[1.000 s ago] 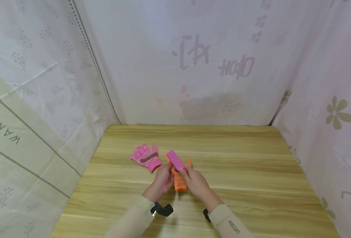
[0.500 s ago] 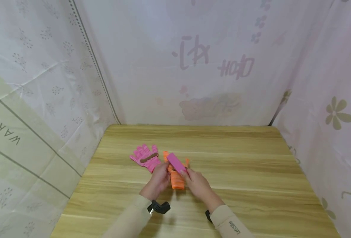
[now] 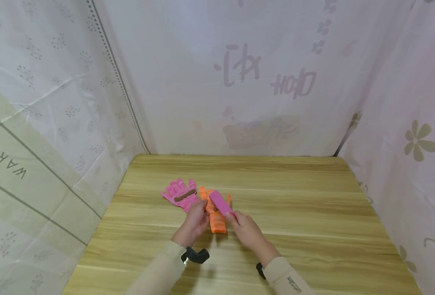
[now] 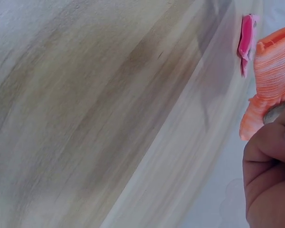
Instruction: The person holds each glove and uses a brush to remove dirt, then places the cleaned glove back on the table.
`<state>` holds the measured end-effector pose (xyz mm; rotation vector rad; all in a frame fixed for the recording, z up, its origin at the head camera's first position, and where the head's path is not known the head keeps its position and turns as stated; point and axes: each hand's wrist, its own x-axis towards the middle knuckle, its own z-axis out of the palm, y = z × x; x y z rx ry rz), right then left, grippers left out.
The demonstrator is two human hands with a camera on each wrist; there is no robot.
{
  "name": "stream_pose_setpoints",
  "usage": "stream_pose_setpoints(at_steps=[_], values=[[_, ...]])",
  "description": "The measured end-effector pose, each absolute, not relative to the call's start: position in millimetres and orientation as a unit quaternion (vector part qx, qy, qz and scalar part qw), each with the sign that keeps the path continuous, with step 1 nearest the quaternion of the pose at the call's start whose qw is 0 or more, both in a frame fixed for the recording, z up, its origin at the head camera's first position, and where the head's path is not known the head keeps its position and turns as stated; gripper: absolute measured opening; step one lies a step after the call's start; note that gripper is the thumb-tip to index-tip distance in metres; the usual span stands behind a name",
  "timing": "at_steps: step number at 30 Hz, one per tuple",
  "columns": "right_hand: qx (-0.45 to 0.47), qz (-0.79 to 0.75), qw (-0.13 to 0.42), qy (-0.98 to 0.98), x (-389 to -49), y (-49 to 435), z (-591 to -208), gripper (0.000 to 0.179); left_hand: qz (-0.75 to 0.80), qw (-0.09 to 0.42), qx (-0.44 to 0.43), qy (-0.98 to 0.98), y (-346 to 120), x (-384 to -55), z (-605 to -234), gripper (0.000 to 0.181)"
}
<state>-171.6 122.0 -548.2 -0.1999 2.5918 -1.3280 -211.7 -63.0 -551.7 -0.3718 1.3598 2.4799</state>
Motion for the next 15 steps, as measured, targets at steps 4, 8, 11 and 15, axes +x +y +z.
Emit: stream_pose_setpoints(at_steps=[4,8,11,15], values=[[-0.066,-0.454,0.11,0.882,-169.6,124.3,-549.3,0.049,0.868,0.148,-0.124,0.457,-65.2,-213.2,-552.5,0.038],[-0.062,-0.458,0.107,0.88,-167.7,127.3,-548.9,0.048,0.866,0.127,-0.152,0.459,-67.6,-216.1,-552.4,0.02],[-0.06,-0.458,0.106,0.881,-166.8,129.9,-549.0,0.047,0.864,0.115,-0.168,0.461,-70.2,-217.8,-551.5,0.012],[-0.058,-0.455,0.1,0.883,-166.3,133.1,-551.0,0.045,0.863,0.114,-0.176,0.459,-73.8,-218.8,-550.5,0.012]])
